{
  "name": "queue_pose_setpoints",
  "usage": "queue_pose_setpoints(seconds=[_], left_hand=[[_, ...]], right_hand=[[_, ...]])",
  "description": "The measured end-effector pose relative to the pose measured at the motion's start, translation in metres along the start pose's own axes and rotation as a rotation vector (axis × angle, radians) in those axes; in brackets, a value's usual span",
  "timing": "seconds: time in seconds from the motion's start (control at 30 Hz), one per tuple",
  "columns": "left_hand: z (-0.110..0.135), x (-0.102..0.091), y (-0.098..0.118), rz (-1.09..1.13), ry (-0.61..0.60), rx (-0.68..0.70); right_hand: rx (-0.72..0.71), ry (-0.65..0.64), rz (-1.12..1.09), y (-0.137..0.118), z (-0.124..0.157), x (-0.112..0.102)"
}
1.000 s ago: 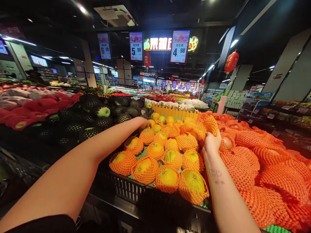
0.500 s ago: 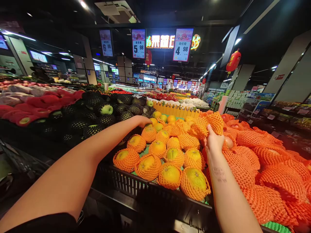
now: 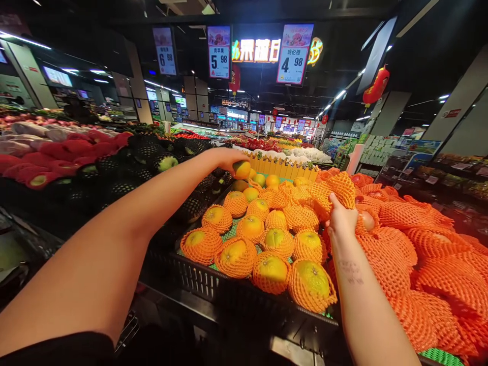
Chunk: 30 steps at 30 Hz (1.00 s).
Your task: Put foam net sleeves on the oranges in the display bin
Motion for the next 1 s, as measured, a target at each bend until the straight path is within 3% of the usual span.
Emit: queue_pose_setpoints(seconds=[0.1, 0.2, 0.27, 0.37, 0.47, 0.57, 0.7, 0.87, 1.0], left_hand=[[0.011, -0.025, 0.018, -0.039, 0.138, 0.096], [0.025, -0.033, 0.058, 0.049, 0.198, 0.231], [0.036, -0.030, 0.094, 0.134, 0.118, 0.322], [0.055, -0.019, 0.147, 0.190, -0.131, 0.376], [0.073, -0.007, 0.180, 0.169, -0.244, 0.311], [0.083, 0.002, 0.182, 0.216, -0.173, 0.240], [0.072, 0.026, 0.154, 0.426, -0.093, 0.245], [0.051, 0.062, 0.134, 0.812, -0.070, 0.342], [0.051, 0.067, 0.143, 0.902, 0.242, 0.432]], right_hand=[[0.060, 0.031, -0.016, 0.000, -0.001, 0.000], [0.049, 0.047, -0.040, -0.002, 0.000, 0.001], [0.026, 0.051, -0.078, -0.003, 0.001, 0.003], [-0.034, 0.040, -0.145, -0.006, 0.003, 0.005], [-0.090, 0.022, -0.154, -0.009, 0.004, 0.005], [-0.141, 0.037, -0.089, -0.011, 0.004, 0.003], [-0.203, -0.032, 0.079, -0.015, 0.011, 0.004], [-0.252, -0.524, 0.325, -0.029, 0.041, 0.016], [-0.167, -0.733, 0.321, -0.038, 0.066, 0.021]])
Point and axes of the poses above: each hand's wrist, its own z-axis away from the middle knuckle, its own x-axis out of the palm, y = z × x, the point moved 1 cm from there along -z, towards the middle knuckle
